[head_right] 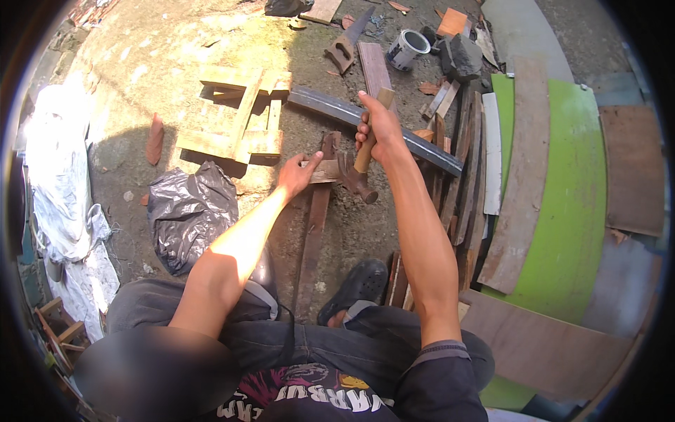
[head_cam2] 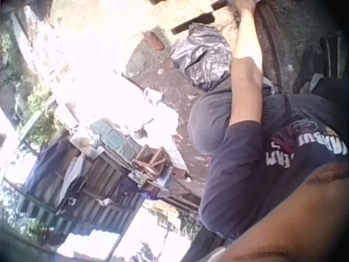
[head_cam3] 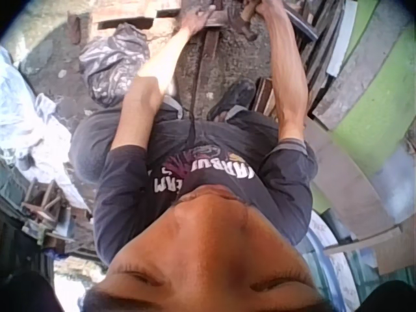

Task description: The person sits on the ground and uses a hammer to drive nails into small wooden planks. They repeatedly pick up planks, position them, hammer nails, and set them aside.

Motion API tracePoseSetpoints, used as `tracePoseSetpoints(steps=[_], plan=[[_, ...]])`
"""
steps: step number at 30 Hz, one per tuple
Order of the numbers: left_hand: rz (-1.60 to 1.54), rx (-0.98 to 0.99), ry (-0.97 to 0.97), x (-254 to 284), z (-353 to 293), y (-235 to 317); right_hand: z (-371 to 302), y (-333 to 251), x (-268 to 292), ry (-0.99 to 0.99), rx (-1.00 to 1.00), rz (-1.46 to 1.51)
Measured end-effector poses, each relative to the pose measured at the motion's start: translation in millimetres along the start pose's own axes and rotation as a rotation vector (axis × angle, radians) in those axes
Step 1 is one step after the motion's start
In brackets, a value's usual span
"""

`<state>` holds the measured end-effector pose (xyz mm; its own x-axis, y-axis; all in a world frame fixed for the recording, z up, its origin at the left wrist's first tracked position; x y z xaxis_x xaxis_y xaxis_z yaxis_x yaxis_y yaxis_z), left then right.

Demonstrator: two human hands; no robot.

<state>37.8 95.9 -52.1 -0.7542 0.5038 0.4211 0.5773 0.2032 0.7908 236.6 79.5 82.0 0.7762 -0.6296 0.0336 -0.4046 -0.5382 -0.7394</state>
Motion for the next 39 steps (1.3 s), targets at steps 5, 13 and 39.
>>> tracePoseSetpoints(steps=[5, 13, 39], plan=[[0.046, 0.026, -0.093, -9, 14, -6, 11, 6, -4, 0.013, -0.053, -0.034], [0.155, 0.146, 0.081, 0, -5, 9, 61, 29, -17, 0.044, -0.204, -0.086], [0.134, 0.165, 0.155, -10, -8, 26, 94, 22, 0, 0.149, -0.178, -0.071]])
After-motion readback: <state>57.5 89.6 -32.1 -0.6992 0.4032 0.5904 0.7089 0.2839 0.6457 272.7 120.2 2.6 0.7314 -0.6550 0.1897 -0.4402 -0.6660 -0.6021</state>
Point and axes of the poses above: each hand's wrist, its own z-axis towards the middle knuckle, its own x-axis out of the back of the hand, y = z × x, the point moved 10 cm from there along z, towards the middle knuckle, and after that the axes turned 5 degrees about y, right-handed, at the moved point
